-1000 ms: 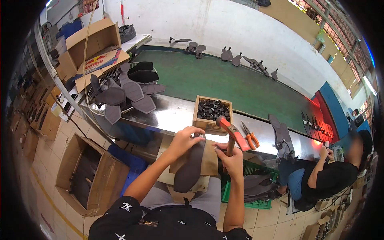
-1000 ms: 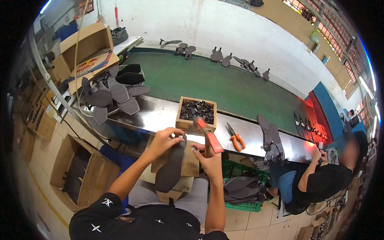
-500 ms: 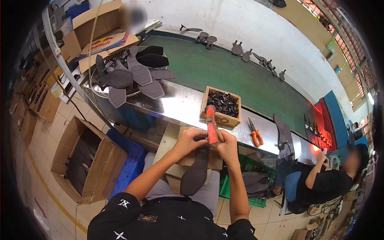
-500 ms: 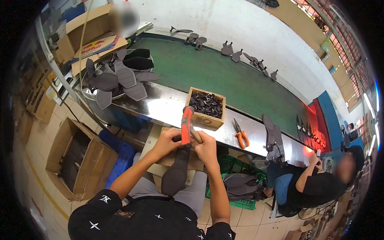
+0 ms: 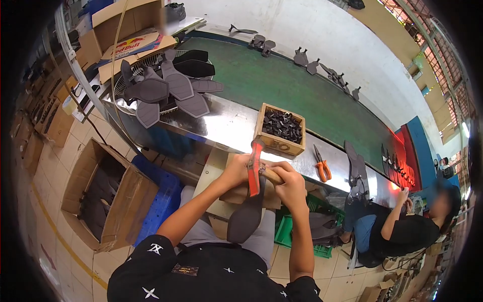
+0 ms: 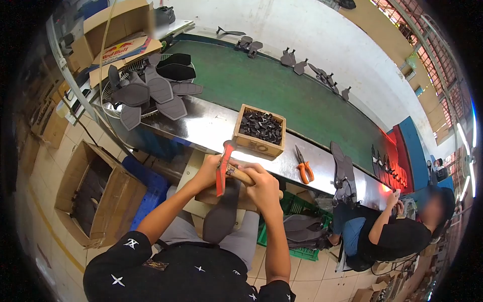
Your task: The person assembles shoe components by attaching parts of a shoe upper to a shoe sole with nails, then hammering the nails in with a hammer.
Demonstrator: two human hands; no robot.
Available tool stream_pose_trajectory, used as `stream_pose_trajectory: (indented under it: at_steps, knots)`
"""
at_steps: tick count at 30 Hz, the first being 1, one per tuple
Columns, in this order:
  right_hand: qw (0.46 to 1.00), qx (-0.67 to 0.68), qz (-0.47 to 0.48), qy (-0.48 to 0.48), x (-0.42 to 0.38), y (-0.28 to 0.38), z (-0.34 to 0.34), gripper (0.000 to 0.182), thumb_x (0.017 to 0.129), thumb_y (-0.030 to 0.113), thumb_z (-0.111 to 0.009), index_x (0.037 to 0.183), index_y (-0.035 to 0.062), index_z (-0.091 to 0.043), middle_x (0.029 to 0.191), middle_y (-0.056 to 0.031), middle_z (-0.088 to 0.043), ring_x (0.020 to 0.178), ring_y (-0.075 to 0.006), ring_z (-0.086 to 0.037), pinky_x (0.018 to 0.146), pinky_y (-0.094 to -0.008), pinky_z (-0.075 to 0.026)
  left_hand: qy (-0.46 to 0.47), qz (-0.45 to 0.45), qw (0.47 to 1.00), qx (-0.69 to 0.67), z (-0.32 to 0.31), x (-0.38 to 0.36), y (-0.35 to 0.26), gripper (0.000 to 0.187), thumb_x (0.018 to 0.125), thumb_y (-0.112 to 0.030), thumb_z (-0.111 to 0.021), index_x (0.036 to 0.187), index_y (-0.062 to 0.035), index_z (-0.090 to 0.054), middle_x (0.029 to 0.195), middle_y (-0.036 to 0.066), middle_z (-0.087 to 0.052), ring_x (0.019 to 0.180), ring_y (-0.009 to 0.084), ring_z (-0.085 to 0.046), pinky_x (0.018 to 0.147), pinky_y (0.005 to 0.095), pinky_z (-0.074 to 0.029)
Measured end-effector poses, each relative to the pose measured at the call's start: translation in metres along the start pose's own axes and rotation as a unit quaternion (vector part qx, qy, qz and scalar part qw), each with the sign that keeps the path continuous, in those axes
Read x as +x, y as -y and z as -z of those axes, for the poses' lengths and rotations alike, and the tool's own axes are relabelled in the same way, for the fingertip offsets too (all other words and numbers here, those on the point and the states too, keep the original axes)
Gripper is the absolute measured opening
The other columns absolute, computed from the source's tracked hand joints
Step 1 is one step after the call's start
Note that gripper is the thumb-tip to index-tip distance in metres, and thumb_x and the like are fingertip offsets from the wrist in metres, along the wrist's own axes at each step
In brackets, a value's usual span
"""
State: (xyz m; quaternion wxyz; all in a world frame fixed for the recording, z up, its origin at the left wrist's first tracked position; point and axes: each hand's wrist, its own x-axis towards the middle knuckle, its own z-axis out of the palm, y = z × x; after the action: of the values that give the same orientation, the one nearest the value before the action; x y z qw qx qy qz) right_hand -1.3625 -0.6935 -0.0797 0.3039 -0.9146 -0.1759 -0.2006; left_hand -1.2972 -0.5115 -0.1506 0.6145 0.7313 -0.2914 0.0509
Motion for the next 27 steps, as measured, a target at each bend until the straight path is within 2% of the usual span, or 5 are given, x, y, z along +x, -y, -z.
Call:
stream_pose_trajectory:
  at_steps: [10,14,18,24,27]
  knots:
    - [0.918,0.291,-0.265,-0.052,-0.044,0.060,0.050,0.045,0.100,0.017,-0.058,0.141,0.0014,-0.049,0.074,-0.0061,-0.061,0.061,-0.0085,-0.051,0.058,-0.0238,-0.045,0.028,0.086,0.994,-0.057,0.000,0.000,-0.006,0.028,0.074,-0.013,-0.082,0.102,-0.0064,-0.078,0.091,0.006,-0.073,0.075,0.0114,-0.059,0.066,0.0260,-0.047]
    - [0.961,0.171,-0.217,-0.026,-0.051,0.071,0.052,0.048,0.100,0.014,-0.056,0.144,-0.0002,-0.043,0.077,-0.0151,-0.064,0.063,-0.0166,-0.063,0.060,-0.0294,-0.049,0.022,0.097,0.992,-0.071,-0.001,-0.001,-0.008,0.029,0.075,-0.012,-0.081,0.103,-0.0065,-0.078,0.094,0.006,-0.072,0.076,0.0108,-0.059,0.066,0.0257,-0.047]
    - [0.971,0.130,-0.195,0.053,-0.047,0.061,0.043,0.048,0.100,0.011,-0.055,0.144,-0.0008,-0.041,0.093,-0.0315,-0.065,0.081,-0.0472,-0.066,0.070,-0.0416,-0.052,0.031,0.090,0.993,-0.068,0.000,0.001,-0.015,0.029,0.076,-0.012,-0.081,0.104,-0.0059,-0.078,0.095,0.006,-0.072,0.078,0.0100,-0.060,0.068,0.0247,-0.047]
    - [0.976,0.114,-0.181,0.047,-0.052,0.058,0.037,0.045,0.101,0.012,-0.053,0.143,-0.0017,-0.043,0.097,-0.0318,-0.065,0.089,-0.0478,-0.066,0.073,-0.0438,-0.052,0.021,0.072,0.995,-0.060,-0.002,-0.002,-0.009,0.037,0.076,-0.013,-0.082,0.111,-0.0062,-0.074,0.097,0.007,-0.072,0.080,0.0127,-0.063,0.071,0.0253,-0.050]
    - [0.991,0.064,-0.100,-0.065,-0.051,0.084,0.068,0.041,0.103,0.014,-0.049,0.141,-0.0026,-0.044,0.082,-0.0166,-0.060,0.066,-0.0242,-0.053,0.060,-0.0339,-0.046,0.032,0.013,0.999,0.021,-0.001,-0.005,0.003,0.067,0.076,-0.016,-0.082,0.136,-0.0059,-0.055,0.106,0.010,-0.073,0.091,0.0188,-0.064,0.082,0.0299,-0.049]
